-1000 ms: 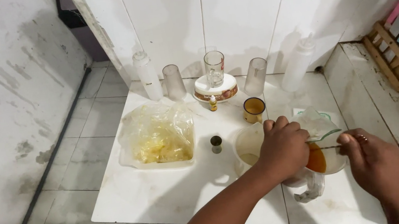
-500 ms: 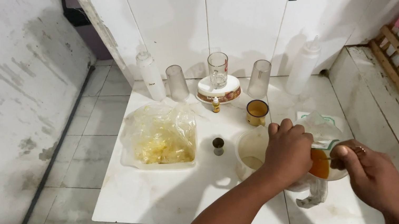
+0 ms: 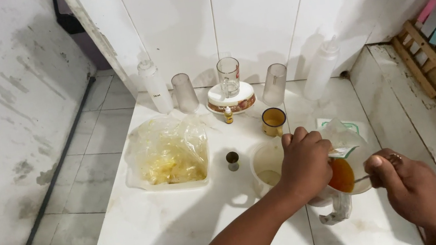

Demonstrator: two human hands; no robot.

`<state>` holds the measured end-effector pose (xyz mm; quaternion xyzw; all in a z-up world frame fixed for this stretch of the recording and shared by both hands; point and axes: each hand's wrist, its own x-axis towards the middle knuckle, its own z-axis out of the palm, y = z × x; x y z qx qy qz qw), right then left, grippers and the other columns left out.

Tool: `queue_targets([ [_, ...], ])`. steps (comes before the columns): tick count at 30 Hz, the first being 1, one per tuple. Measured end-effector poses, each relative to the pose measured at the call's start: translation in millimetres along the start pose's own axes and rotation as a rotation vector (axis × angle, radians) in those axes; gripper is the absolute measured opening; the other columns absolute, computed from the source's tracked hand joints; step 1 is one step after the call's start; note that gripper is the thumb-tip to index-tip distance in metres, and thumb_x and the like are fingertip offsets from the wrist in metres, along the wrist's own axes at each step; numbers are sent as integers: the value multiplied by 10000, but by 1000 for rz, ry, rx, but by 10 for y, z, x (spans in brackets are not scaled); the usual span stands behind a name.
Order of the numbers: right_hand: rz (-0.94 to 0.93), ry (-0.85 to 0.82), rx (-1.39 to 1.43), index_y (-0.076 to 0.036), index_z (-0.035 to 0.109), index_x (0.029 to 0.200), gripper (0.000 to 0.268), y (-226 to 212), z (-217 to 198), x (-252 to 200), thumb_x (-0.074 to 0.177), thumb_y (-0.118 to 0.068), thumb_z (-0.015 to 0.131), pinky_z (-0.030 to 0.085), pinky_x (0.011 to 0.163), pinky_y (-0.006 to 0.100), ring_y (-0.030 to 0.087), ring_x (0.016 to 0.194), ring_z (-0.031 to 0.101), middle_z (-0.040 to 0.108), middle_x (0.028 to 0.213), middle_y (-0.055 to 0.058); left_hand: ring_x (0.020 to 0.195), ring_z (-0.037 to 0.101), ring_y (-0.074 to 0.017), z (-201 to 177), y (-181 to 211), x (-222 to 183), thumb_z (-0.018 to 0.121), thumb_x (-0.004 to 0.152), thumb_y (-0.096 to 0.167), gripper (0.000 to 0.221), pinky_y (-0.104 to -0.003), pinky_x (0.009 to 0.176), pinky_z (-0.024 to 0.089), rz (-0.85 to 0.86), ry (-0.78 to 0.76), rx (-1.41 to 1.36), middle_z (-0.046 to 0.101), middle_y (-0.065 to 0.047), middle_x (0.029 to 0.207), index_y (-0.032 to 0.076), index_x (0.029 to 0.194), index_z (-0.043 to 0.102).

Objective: Mixing a brown liquid in a pitcher with a spoon and pouring it into smaller cups.

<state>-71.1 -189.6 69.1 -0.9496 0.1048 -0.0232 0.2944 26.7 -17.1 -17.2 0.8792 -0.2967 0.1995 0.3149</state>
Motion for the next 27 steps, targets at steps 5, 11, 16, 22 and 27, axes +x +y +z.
queue_targets([
  [5, 1, 106, -85, -143, 740, 1054, 361, -34, 119, 59, 1078, -384, 472, 550, 799, 367, 233, 882, 792, 844, 862, 36, 913, 473, -313, -48, 19, 14, 651, 669, 65, 116, -466, 810, 309, 45, 63, 46, 560, -4, 737, 135, 736, 715],
  [11, -20, 60, 31, -145, 732, 930, 409, 31, 124, 21, 1093, -362, 427, 547, 772, 318, 193, 769, 789, 813, 769, 10, 978, 476, -331, -114, 98, 28, 625, 626, 86, 217, -485, 852, 308, -7, -149, 29, 593, -37, 819, 69, 800, 754],
  [16, 93, 117, -149, -132, 733, 979, 356, -5, 120, 10, 1078, -392, 510, 520, 784, 441, 334, 859, 733, 794, 847, 72, 919, 478, -308, -84, 60, 5, 627, 628, 84, 141, -469, 850, 307, 2, -39, -8, 565, -10, 758, 92, 752, 694],
  [22, -131, 128, 224, -51, 708, 865, 448, 83, 229, 8, 1114, -296, 427, 542, 740, 307, 166, 755, 782, 779, 805, 59, 935, 509, -275, -153, 80, 23, 710, 941, 386, 349, -468, 838, 307, 49, 77, -1, 625, 15, 736, 137, 697, 732],
  [27, -27, 124, -183, -120, 723, 962, 390, 1, 37, 17, 1068, -395, 468, 525, 768, 434, 315, 798, 728, 779, 820, 63, 955, 494, -313, -254, 122, 0, 544, 842, 225, 263, -470, 860, 324, 16, 3, -35, 610, -45, 910, 118, 1014, 711],
])
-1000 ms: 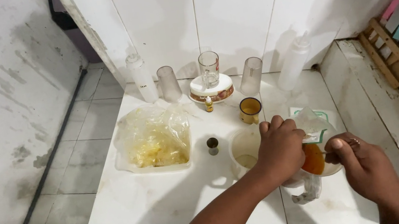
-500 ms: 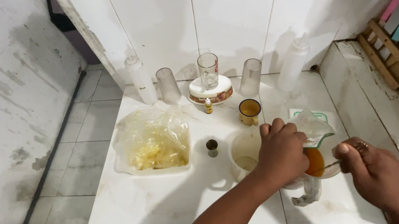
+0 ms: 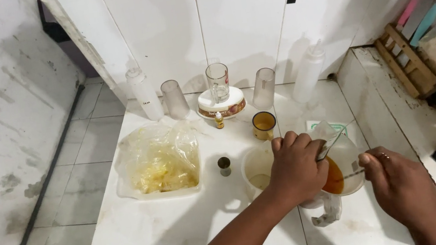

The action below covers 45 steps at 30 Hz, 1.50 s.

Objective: Mixing a brown liquid in a pitcher with a spoon and pouring it into smaller cups.

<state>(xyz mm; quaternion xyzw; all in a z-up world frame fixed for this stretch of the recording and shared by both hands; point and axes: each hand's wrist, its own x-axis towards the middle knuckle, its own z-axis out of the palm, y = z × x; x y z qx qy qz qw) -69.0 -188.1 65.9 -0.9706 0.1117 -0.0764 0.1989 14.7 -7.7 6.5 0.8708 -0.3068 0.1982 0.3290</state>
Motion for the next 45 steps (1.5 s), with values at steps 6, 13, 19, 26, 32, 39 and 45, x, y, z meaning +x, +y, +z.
queue_targets([
  [6, -236, 5, 516, -55, 689, 772, 468, 87, 211, 28, 1104, -276, 444, 503, 669, 307, 155, 656, 635, 691, 698, 42, 775, 702, -166, -442, 194, -17, 678, 819, 211, 277, -338, 690, 577, -669, 181, -718, 784, -28, 892, 110, 1051, 792],
  [13, 1, -29, 416, -53, 724, 841, 473, 313, 80, -19, 1127, -300, 440, 510, 756, 322, 189, 712, 653, 716, 715, 65, 554, 667, -301, -815, -276, -534, 629, 938, 160, 339, -354, 474, 468, -988, 545, -1465, 777, -259, 856, -17, 1217, 703],
  [19, 200, -53, 504, 81, 769, 936, 509, 120, -8, -163, 1155, -245, 445, 577, 823, 381, 279, 803, 718, 769, 840, 197, 1141, 684, -335, -1338, -973, -552, 624, 874, 171, 468, -422, 903, 558, -838, 1091, -1321, 705, -209, 1210, -92, 1261, 659],
  [26, 322, -17, 491, 43, 792, 999, 445, -25, -73, -265, 1164, -246, 496, 554, 891, 375, 272, 846, 712, 774, 813, 179, 848, 686, -135, -1350, -1945, 42, 748, 804, 184, 210, -295, 756, 528, -885, 488, -436, 781, 6, 909, 134, 1003, 794],
  [32, 200, -25, 515, 36, 790, 894, 472, 315, 106, -150, 1134, -256, 508, 522, 790, 359, 247, 746, 659, 757, 748, 148, 959, 601, -165, -592, -3038, 294, 578, 893, 166, 324, -292, 900, 491, -653, 282, -250, 624, 2, 981, 189, 1083, 839],
  [39, 307, 90, 600, 129, 808, 853, 401, 71, 37, -221, 1067, -138, 599, 581, 747, 427, 323, 727, 676, 748, 690, 270, 945, 662, -284, -522, -3465, 354, 740, 746, -22, 370, -410, 697, 529, -357, 61, 85, 787, -8, 983, 254, 976, 828],
  [45, 448, -52, 563, 133, 845, 955, 400, 372, 135, -55, 1046, -189, 626, 553, 780, 462, 376, 779, 717, 792, 774, 319, 847, 704, -216, -446, -3372, 581, 659, 936, 200, 215, -358, 651, 512, -754, -156, -38, 797, 4, 978, 251, 1060, 826],
])
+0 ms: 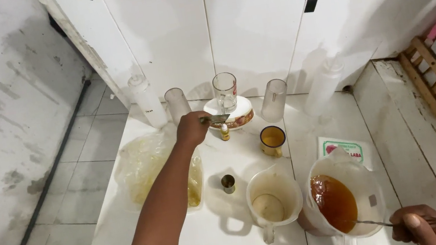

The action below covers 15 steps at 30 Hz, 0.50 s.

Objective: Mixing a brown liquid in a pitcher with a spoon and pouring it into smaller cups.

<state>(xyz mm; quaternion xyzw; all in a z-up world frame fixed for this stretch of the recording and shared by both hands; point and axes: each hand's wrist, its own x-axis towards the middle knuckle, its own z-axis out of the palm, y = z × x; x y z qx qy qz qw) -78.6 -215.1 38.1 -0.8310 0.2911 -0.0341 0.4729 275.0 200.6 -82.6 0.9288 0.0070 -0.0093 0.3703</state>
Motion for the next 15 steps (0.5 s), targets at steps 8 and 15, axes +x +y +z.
queue_targets([
  [8, 85, -27, -49, 139, 857, 945, 396, -8, -8, 114, 1038, -189, 656, 582, 786, 463, 371, 779, 726, 817, 787, 317, 1018, 705, -222, 336, -139, 248, 583, 888, 140, 276, -351, 791, 552, -68, -140, 45, 761, 14, 1173, 237, 1087, 747],
  [15, -49, 182, -113, 46, 842, 950, 331, -641, 154, -334, 1072, -175, 627, 572, 834, 365, 298, 802, 764, 807, 774, 239, 958, 691, -212, 159, 219, 64, 736, 832, 305, 312, -361, 735, 535, -241, -142, 146, 718, 13, 1134, 242, 1136, 702],
])
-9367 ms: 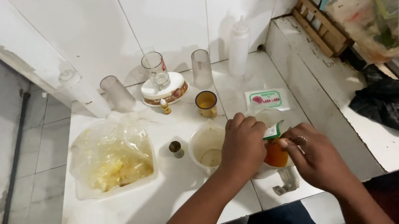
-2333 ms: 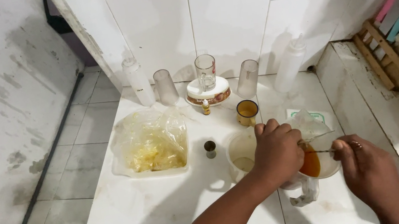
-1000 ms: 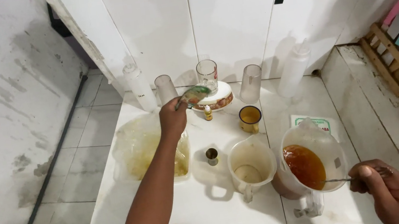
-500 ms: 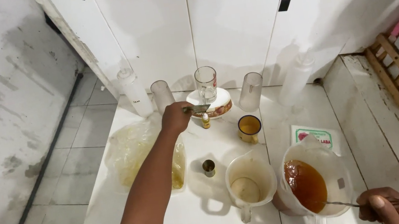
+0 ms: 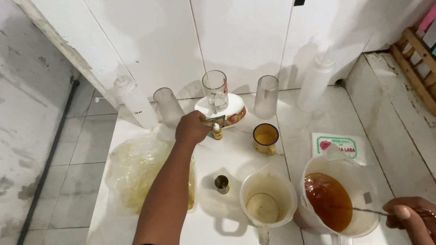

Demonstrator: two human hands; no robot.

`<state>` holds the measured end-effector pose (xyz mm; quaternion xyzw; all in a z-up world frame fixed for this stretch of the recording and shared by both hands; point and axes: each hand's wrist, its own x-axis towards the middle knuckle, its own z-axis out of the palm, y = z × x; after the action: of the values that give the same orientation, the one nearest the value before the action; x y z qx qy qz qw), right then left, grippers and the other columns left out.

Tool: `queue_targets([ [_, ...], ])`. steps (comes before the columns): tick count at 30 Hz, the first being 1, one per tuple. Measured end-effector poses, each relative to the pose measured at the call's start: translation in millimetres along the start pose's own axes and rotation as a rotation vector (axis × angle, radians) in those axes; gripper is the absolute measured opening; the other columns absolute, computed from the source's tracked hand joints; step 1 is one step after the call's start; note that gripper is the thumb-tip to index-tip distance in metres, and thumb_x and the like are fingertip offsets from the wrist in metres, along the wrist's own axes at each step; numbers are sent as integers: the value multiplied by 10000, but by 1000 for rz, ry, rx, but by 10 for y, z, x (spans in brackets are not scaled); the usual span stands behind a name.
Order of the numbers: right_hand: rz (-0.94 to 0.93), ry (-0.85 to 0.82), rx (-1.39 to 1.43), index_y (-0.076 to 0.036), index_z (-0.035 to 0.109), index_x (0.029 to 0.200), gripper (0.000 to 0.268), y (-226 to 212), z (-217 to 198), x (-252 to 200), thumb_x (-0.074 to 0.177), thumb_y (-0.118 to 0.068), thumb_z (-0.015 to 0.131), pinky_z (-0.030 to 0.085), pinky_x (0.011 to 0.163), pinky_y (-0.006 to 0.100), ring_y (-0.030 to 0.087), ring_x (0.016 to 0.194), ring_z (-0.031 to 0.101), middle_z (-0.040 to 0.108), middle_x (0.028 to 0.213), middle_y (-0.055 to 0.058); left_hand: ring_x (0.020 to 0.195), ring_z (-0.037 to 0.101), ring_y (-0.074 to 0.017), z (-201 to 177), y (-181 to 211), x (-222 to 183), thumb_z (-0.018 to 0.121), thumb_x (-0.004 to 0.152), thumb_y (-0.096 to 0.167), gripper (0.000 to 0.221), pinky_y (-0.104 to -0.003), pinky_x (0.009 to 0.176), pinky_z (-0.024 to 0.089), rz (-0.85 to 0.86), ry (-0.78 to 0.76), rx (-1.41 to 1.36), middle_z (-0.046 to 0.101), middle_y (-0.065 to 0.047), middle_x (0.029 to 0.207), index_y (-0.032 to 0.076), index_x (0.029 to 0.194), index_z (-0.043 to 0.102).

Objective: Mixing a brown liquid in a pitcher with a spoon and pouring it into smaller cups.

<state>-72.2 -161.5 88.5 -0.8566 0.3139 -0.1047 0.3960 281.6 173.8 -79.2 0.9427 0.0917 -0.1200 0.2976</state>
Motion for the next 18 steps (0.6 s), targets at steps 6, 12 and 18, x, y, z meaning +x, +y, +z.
queue_targets([
  [6, -124, -114, -209, -138, 839, 895, 433, 27, 32, 107, 1053, -411, 541, 535, 826, 263, 121, 826, 819, 874, 779, -18, 895, 698, -131, -145, -2, -19, 675, 816, 171, 247, -294, 702, 540, 67, 0, -113, 791, 71, 969, 234, 994, 834],
  [12, -226, -223, -127, -65, 785, 759, 507, 362, 16, 356, 1063, -346, 493, 535, 804, 310, 189, 745, 739, 813, 721, 66, 1205, 664, -208, 45, -91, 247, 644, 892, 197, 493, -311, 935, 551, 16, -38, -90, 677, 17, 1401, 250, 1379, 697],
  [18, -336, -36, -233, -97, 795, 934, 338, 285, 35, 205, 1055, -307, 560, 577, 765, 333, 207, 789, 793, 823, 794, 93, 1048, 705, -280, -78, 63, -49, 600, 930, 153, 634, -379, 729, 580, 7, -12, -111, 629, -86, 1417, 209, 1553, 496],
])
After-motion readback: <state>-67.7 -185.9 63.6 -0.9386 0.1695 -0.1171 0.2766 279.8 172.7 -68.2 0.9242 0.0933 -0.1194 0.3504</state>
